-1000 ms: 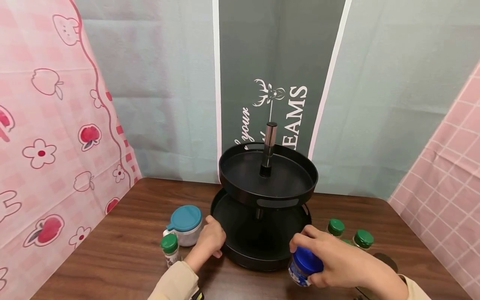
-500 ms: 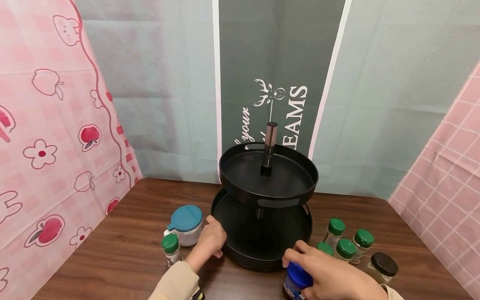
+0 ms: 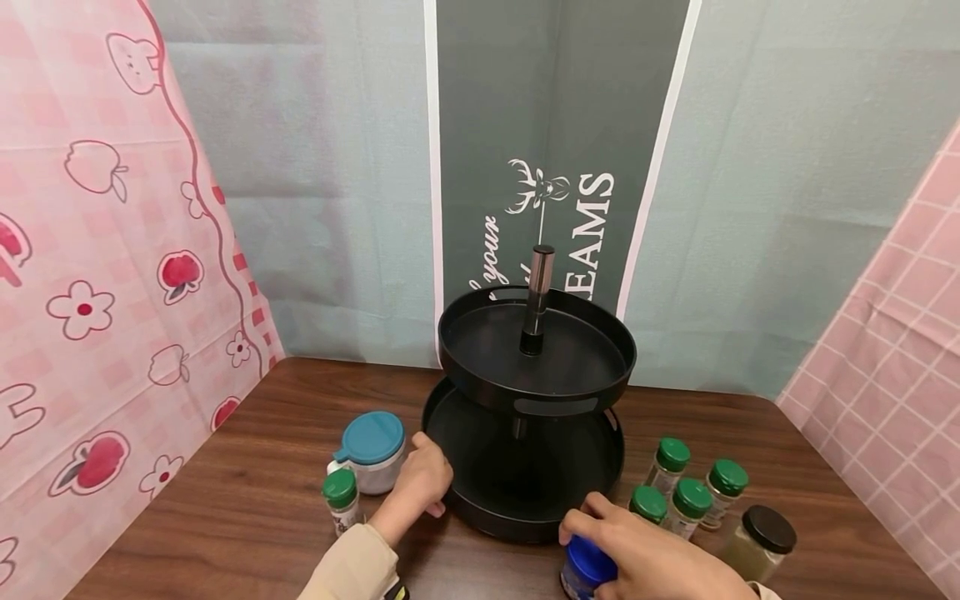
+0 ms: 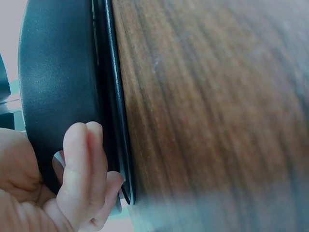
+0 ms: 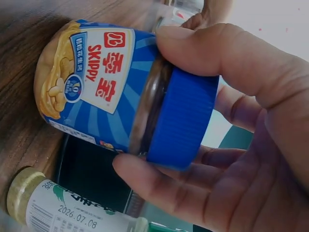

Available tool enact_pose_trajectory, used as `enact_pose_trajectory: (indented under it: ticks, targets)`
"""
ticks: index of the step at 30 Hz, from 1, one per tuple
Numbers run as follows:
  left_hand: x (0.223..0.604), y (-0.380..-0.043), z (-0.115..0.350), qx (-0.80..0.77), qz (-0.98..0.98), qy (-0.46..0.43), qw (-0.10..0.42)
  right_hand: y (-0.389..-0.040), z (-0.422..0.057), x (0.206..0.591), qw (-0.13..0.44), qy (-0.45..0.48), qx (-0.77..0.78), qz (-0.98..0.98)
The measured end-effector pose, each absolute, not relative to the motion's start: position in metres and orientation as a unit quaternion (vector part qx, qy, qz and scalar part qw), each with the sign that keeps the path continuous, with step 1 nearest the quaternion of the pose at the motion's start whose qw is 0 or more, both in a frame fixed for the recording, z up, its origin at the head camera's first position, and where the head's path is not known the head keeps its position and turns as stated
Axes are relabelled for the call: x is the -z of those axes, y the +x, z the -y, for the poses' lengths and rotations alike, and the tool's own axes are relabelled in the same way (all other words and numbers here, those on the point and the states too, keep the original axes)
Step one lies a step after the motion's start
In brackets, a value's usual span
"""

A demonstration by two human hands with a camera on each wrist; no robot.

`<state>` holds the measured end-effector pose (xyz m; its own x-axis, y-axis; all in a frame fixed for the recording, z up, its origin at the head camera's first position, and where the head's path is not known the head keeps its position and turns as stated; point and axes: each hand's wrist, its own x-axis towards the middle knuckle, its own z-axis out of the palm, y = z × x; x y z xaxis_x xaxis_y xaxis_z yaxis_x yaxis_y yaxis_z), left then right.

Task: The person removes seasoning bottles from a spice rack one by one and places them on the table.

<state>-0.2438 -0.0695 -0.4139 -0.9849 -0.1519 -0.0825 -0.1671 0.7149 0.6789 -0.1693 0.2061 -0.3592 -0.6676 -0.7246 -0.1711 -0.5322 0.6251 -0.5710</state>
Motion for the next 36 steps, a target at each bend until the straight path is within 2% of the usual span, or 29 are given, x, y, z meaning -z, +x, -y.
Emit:
enact_pose_trajectory:
  ticks: [10, 17, 28, 30, 36]
  targets:
    - [0.415, -0.244, 0.069, -0.378, -0.922, -0.081, 0.014, -0.169, -0.214, 0.367, 0.168, -0.375, 0.257, -0.875]
    - [0.415, -0.244, 0.07, -0.381, -0.921, -0.08, 0.008, -0.167, -0.218, 0.371, 0.127, -0.42, 0.258, -0.861]
    - [0.411, -0.241, 0.077, -0.366, -0.928, -0.065, 0.005, -0.163, -0.224, 0.359, 0.136, -0.343, 0.271, -0.889]
    - [0.409, -0.238, 0.078, -0.36, -0.932, -0.052, -0.005, -0.163, -0.227, 0.356, 0.111, -0.337, 0.26, -0.898]
    - [0.394, -0.226, 0.081, -0.324, -0.945, -0.007, -0.046, -0.163, -0.238, 0.352, -0.057, -0.385, 0.283, -0.877]
